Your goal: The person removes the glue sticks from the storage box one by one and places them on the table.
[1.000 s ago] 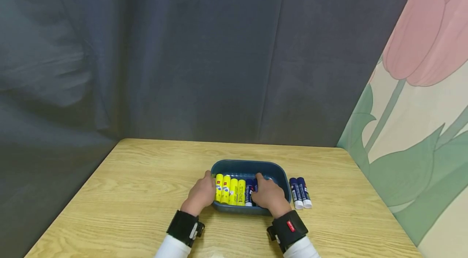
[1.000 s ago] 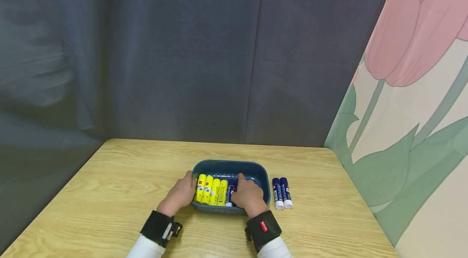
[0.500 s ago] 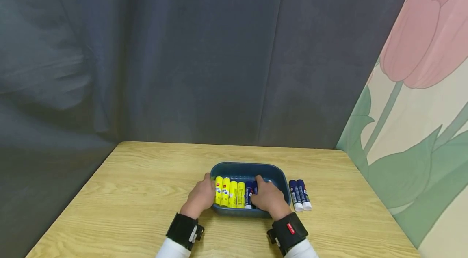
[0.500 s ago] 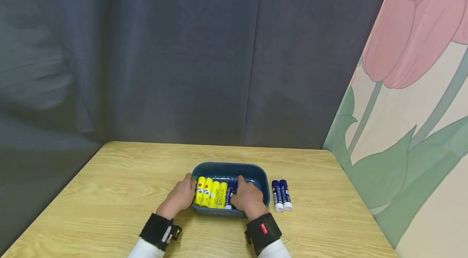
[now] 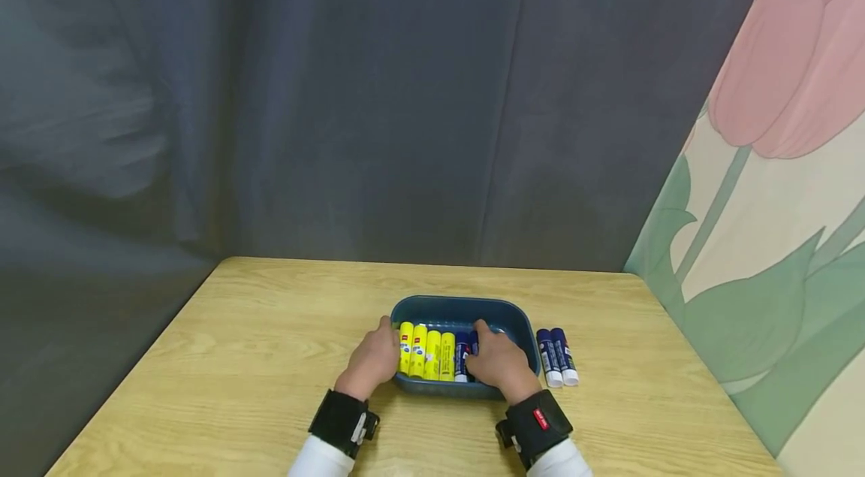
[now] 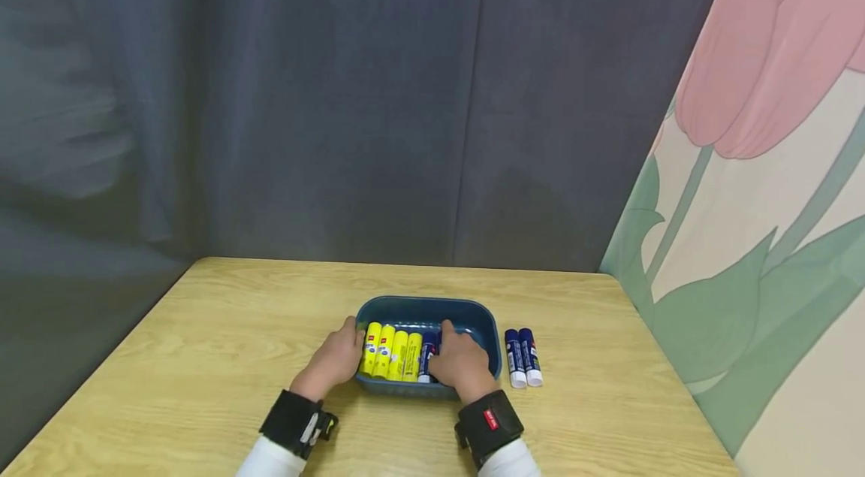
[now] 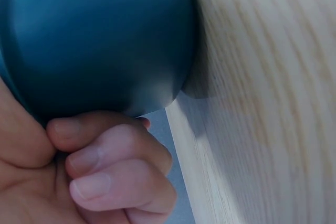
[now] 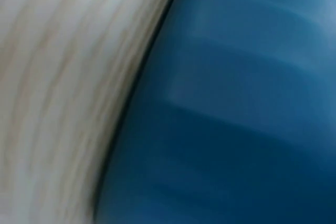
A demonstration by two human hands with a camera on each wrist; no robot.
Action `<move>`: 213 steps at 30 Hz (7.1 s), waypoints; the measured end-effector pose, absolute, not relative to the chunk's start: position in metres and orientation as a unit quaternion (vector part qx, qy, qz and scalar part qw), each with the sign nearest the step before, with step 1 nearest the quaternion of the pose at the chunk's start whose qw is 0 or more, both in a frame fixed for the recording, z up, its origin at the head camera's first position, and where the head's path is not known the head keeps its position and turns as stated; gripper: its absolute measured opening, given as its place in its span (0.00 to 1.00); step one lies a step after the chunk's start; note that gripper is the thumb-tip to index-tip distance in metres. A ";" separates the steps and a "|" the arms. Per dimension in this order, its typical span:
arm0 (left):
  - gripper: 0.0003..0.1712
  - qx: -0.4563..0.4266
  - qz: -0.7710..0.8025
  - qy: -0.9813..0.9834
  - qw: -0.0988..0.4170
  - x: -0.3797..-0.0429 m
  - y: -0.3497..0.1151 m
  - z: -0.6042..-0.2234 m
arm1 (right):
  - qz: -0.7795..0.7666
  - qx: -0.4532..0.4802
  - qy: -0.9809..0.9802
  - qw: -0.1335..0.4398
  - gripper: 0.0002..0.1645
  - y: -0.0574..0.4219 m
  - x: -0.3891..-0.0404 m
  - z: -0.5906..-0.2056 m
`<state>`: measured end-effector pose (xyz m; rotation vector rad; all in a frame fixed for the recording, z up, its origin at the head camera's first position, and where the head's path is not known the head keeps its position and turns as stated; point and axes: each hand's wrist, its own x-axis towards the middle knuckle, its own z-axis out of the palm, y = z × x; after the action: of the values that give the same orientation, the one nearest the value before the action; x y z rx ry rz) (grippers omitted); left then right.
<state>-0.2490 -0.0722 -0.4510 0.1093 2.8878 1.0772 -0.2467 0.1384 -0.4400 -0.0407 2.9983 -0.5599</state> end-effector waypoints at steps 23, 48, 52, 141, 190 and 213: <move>0.25 0.037 0.348 0.937 0.022 -0.251 -0.072 -0.450 | -0.190 -0.011 0.980 0.050 0.39 0.139 -0.247 -0.438; 0.27 0.040 0.329 0.943 0.033 -0.253 -0.071 -0.447 | -0.202 -0.011 0.978 0.053 0.40 0.141 -0.249 -0.440; 0.27 0.032 0.335 0.941 0.034 -0.252 -0.071 -0.449 | -0.204 -0.016 0.978 0.050 0.40 0.141 -0.249 -0.443; 0.25 0.038 0.351 0.934 0.050 -0.257 -0.059 -0.455 | -0.216 -0.005 0.974 0.066 0.39 0.153 -0.245 -0.447; 0.25 0.033 0.347 0.936 0.051 -0.252 -0.060 -0.453 | -0.211 -0.004 0.977 0.043 0.39 0.153 -0.247 -0.447; 0.24 0.042 0.345 0.937 0.041 -0.252 -0.058 -0.454 | -0.246 -0.023 0.969 -0.003 0.35 0.162 -0.241 -0.437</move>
<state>-0.2519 -0.0580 -0.4542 0.1274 2.8685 1.0558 -0.2412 0.1624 -0.4372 -0.0730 3.0497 -0.7755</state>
